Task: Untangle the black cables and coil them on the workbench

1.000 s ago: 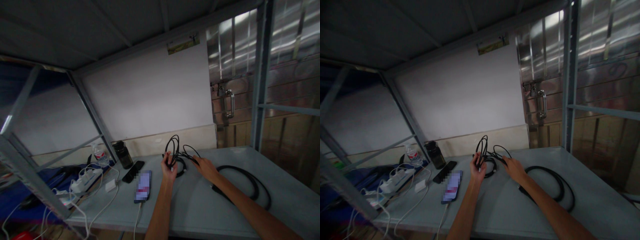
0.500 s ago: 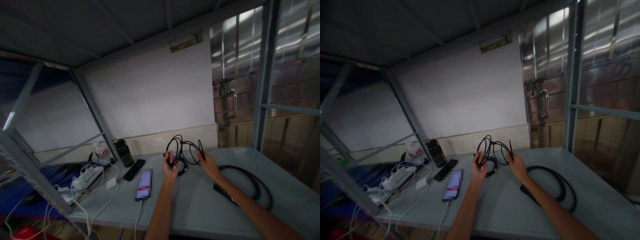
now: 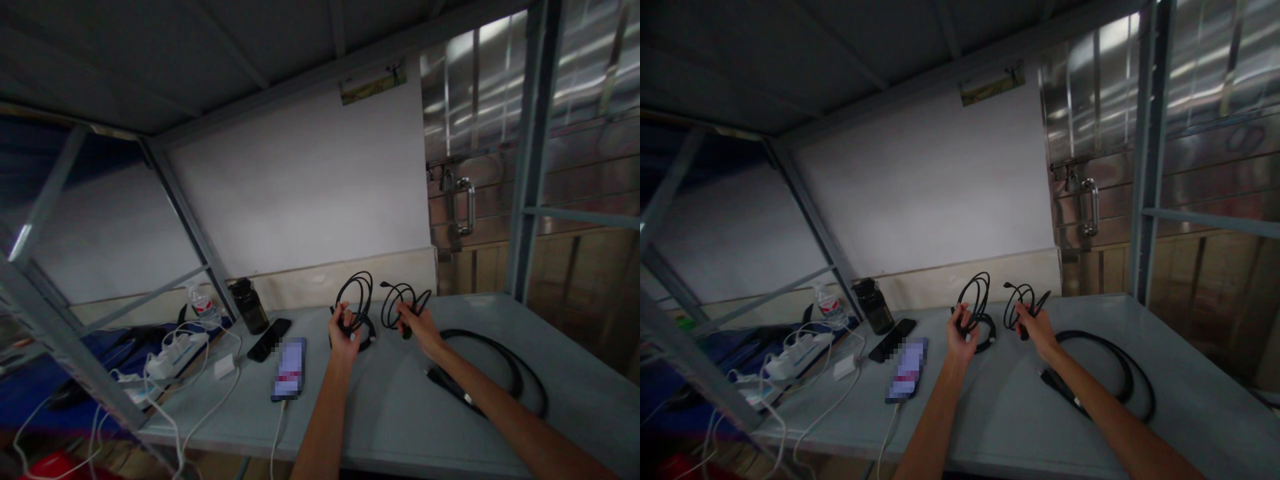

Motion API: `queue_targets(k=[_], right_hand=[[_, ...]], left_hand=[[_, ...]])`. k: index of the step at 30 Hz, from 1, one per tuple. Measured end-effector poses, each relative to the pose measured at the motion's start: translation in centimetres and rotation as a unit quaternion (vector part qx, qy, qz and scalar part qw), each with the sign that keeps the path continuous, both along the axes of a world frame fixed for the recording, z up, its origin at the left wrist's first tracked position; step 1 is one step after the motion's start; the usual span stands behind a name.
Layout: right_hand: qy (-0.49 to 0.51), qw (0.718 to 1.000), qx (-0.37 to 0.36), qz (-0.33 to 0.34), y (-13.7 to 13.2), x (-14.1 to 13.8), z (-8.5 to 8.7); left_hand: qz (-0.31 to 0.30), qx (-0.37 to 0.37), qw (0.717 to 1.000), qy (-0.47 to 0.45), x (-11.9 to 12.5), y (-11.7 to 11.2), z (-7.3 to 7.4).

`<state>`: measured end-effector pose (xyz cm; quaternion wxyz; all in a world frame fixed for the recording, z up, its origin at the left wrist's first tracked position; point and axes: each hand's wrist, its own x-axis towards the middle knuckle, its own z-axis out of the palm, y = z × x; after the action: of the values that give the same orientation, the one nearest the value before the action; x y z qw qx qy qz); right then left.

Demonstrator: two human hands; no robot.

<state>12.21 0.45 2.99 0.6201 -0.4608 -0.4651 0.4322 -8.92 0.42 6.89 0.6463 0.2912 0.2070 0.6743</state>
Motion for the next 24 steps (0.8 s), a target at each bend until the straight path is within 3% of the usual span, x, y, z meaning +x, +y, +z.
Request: queue_targets(k=[5,12,20,24], right_hand=[[0.139,0.989,-0.015,0.037,0.0,-0.4,0.4],[0.120,0.988,-0.069,0.069,-0.2,-1.0,-0.2],[-0.063,0.996,-0.057,0.032,0.4,-0.4,-1.3],[-0.223,0.973,-0.061,-0.013,0.6,0.5,-0.5]], left_hand=[[-0.016,-0.010,1.000,-0.016,0.0,0.2,-0.2],[-0.039,-0.013,0.999,-0.030,0.0,0.2,-0.6],[-0.050,-0.015,0.997,-0.058,0.0,0.5,-0.9],[-0.048,-0.017,0.997,-0.053,0.0,0.5,-0.9]])
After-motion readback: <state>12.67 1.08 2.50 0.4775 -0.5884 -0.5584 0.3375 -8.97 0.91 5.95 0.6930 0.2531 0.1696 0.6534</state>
